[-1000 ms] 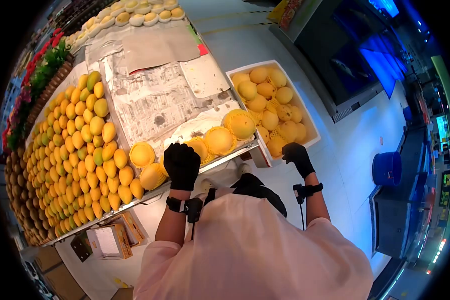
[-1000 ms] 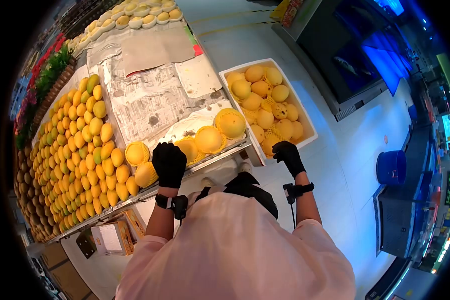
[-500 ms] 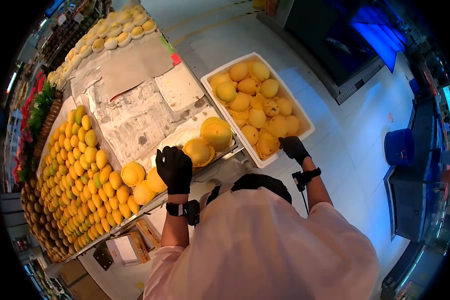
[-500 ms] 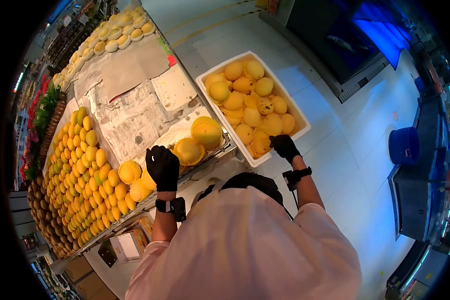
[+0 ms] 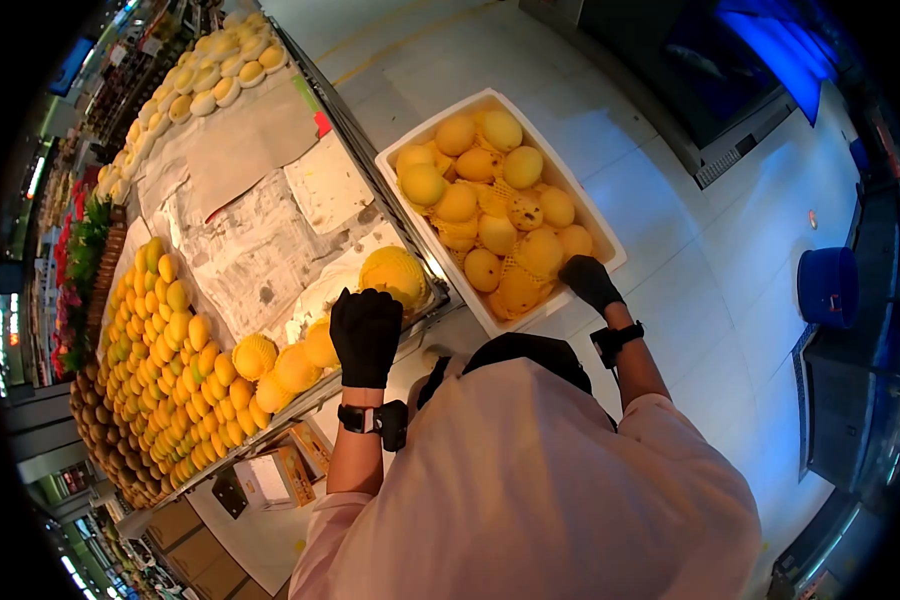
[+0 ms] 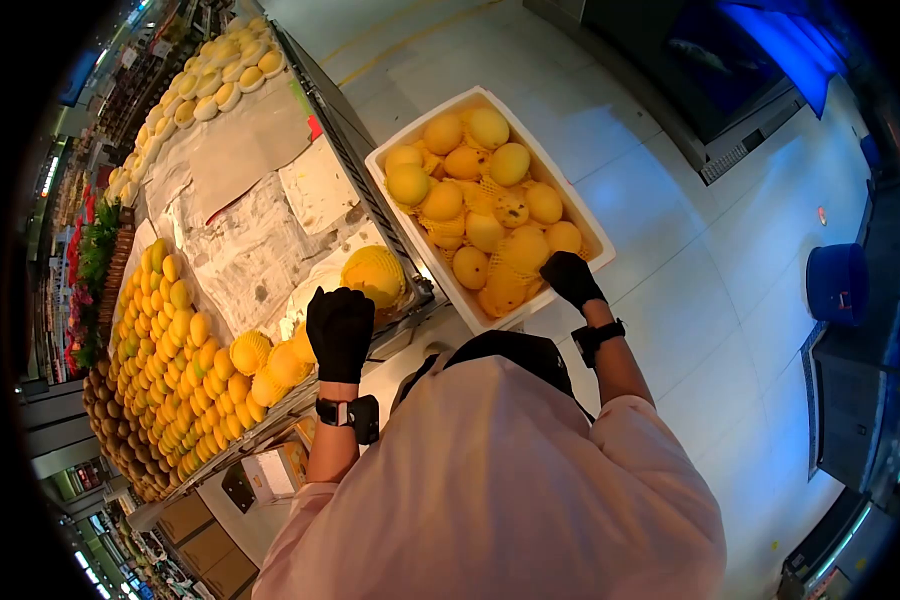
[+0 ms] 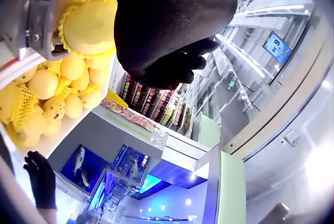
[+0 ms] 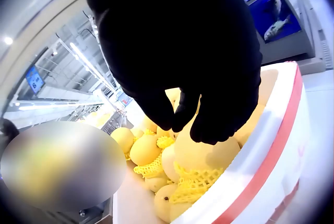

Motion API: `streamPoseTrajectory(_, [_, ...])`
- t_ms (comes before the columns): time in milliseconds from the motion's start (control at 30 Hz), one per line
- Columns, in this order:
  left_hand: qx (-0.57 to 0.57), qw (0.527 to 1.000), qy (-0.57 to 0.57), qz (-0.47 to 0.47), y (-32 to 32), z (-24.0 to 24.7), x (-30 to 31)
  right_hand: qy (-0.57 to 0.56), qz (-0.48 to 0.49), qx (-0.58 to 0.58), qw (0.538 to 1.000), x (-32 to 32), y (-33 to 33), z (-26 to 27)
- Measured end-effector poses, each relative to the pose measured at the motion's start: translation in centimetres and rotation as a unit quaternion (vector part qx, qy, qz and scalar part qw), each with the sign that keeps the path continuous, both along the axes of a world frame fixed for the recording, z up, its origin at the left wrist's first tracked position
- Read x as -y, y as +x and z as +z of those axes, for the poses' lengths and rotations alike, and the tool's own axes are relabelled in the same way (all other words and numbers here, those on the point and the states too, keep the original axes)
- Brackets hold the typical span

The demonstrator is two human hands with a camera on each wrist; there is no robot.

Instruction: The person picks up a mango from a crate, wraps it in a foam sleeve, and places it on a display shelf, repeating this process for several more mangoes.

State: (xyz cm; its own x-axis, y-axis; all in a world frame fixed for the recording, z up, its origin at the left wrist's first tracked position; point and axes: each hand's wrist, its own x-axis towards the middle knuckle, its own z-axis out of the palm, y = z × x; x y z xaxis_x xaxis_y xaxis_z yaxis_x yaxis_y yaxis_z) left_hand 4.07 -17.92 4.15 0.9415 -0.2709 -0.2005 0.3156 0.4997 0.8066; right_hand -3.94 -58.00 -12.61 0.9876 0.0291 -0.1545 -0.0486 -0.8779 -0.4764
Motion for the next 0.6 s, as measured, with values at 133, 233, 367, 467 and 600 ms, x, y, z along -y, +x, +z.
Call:
streamPoseTrajectory(133, [0.361, 0.747, 0.547, -0.116, 0.7, 0.3, 3.1, -0.024, -0.024, 0.023, 0.999, 0.8, 2.0, -1.1])
streamPoseTrajectory(233, [-0.154, 0.960, -0.226, -0.065, 0.4, 0.3, 4.3, 0.101, -0.129, 0.044, 0.986, 0.8, 3.2, -1.5])
streamPoseTrajectory(367, [-0.185, 0.966, -0.179, -0.014, -0.3, 0.4, 4.9, 0.100, -0.083, 0.010, 0.991, 2.1, 6.5, -1.4])
streamPoseTrajectory(467, [-0.175, 0.966, -0.190, -0.008, -0.8, 0.3, 4.0, 0.096, -0.075, -0.062, 0.991, 2.5, 8.8, 1.5])
streamPoseTrajectory(600, [-0.156, 0.976, -0.151, 0.032, -1.8, 0.2, 3.2, 0.042, 0.001, 0.012, 0.999, 3.6, 12.0, -0.5])
